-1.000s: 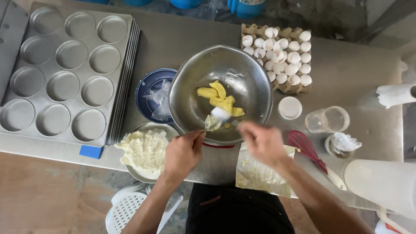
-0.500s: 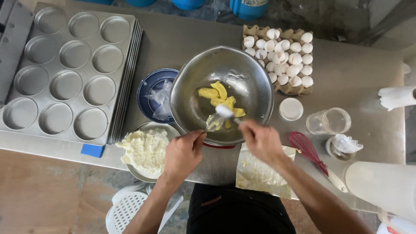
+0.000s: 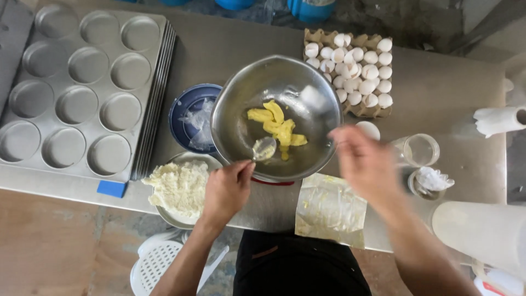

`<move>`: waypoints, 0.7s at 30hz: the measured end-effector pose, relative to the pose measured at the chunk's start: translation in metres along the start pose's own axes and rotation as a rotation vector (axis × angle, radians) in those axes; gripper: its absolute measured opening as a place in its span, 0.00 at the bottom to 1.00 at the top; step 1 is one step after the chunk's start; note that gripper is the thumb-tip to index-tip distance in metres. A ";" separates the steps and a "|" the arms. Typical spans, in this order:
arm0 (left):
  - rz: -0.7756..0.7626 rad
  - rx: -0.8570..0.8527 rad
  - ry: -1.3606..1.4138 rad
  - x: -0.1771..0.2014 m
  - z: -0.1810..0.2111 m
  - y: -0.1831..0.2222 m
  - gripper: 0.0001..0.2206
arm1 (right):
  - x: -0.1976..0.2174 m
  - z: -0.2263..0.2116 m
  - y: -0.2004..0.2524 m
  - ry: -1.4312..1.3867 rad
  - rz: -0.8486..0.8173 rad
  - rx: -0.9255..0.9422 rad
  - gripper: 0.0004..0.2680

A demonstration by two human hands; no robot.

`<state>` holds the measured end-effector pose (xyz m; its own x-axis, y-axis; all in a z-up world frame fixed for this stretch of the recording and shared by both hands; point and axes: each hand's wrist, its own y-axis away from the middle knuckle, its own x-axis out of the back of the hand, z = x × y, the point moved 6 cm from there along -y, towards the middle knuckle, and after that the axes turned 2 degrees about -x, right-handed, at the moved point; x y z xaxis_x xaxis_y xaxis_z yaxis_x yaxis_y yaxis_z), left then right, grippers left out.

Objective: The person spoons a white creamy ingredient from a plate into a metal mixing bowl containing butter, adding several spoonfuls while the bowl rests on a digital scale. They then lift the plate and scrape the remaining cream into the bowl with the spoon.

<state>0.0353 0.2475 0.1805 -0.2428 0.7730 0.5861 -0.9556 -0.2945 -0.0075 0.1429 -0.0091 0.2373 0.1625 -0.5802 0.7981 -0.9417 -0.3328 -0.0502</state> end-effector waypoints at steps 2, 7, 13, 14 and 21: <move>-0.001 0.022 0.009 0.004 0.000 0.001 0.08 | 0.037 -0.022 0.016 -0.160 0.123 0.156 0.06; 0.085 0.022 -0.007 0.014 -0.006 0.002 0.08 | 0.015 0.024 0.024 -0.776 0.572 0.159 0.06; 0.045 0.005 0.041 -0.012 -0.008 0.022 0.07 | -0.055 0.063 0.029 -0.112 0.045 -0.171 0.08; -0.030 0.013 0.035 -0.030 -0.019 0.035 0.07 | -0.032 0.059 0.037 -0.257 0.151 -0.049 0.08; -0.395 -0.069 0.166 -0.142 -0.021 0.074 0.04 | -0.014 0.165 0.127 -0.015 0.162 -0.317 0.07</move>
<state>-0.0048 0.1273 0.0800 0.1261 0.9002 0.4168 -0.9880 0.0761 0.1344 0.0693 -0.1659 0.1203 0.0061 -0.6180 0.7861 -0.9998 0.0101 0.0157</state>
